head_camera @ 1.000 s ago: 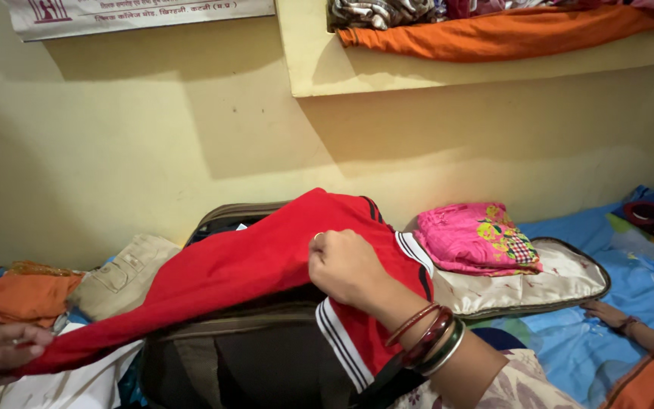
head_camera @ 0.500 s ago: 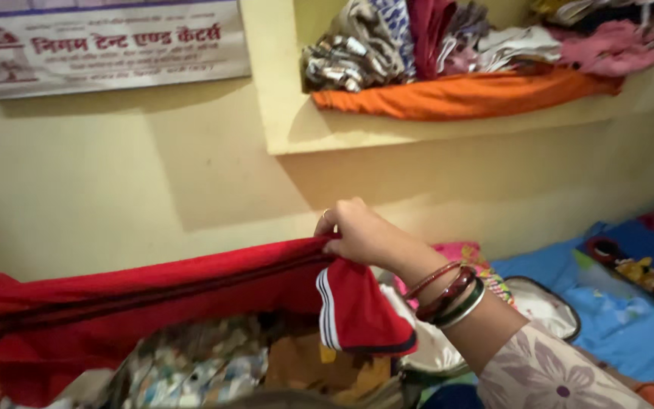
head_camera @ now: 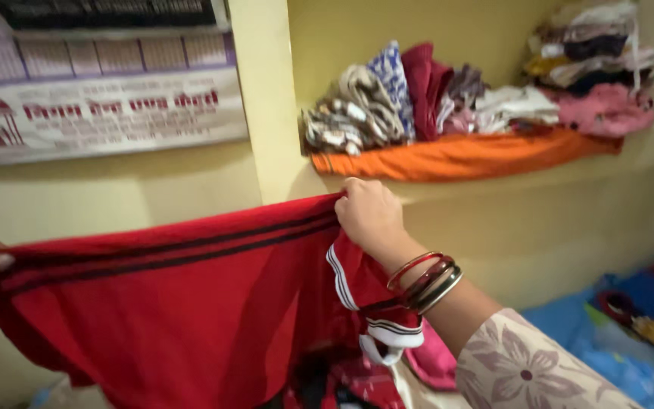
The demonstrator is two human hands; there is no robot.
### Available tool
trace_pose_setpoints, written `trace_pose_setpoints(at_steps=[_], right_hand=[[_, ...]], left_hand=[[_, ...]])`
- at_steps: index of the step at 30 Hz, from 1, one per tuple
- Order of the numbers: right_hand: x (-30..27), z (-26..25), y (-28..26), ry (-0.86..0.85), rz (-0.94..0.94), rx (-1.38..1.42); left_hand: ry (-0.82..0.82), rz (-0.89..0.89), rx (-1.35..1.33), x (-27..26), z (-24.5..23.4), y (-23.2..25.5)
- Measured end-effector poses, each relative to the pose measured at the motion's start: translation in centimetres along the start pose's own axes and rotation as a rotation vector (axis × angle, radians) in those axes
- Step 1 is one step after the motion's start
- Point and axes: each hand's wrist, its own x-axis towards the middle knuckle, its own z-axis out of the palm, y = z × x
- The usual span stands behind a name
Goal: The person packs a suitcase by folding various garments and placing them into the compartments of an open bag. They handle multiple shirts, a pair of trousers, and a red jacket, checking the items before tucking them into the suitcase.
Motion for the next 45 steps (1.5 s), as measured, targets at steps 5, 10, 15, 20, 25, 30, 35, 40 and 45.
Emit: trace_pose_setpoints(at_steps=[5, 10, 15, 20, 25, 30, 35, 40, 45], right_hand=[[5.1, -2.7, -3.4, -0.106, 0.447, 0.480], [7.3, -4.0, -3.7, -0.242, 0.407, 0.577], [8.2, -1.4, -2.0, -0.113, 0.411, 0.703], [9.6, 9.1, 1.5, -0.237, 0.499, 0.510], [10.6, 12.2, 3.1, 0.115, 0.272, 0.423], [9.3, 5.2, 1.0, 0.313, 0.015, 0.434], [1.7, 0.6, -0.3, -0.079, 0.098, 0.163], [-7.8, 0.9, 1.4, -0.705, -0.095, 0.166], [-16.8, 1.2, -0.2, -0.805, -0.269, 0.358]], left_hand=[[0.375, 0.143, -0.324, 7.8, -1.0, 2.4], [0.419, -0.045, -0.460, 8.2, -1.9, 2.6], [0.344, -0.299, -0.721, 8.6, -1.4, 2.4], [0.201, -0.504, -1.011, 8.5, 1.2, 2.6], [0.394, -0.590, -0.817, 7.8, 3.0, 11.2], [0.547, -0.191, -1.037, 5.7, 1.0, 16.8], [0.462, -0.413, -0.926, -3.1, 2.5, 15.6], [0.265, -0.786, -0.856, -16.2, 6.6, 9.4], [0.158, -1.021, -0.801, -27.2, 8.0, 2.8]])
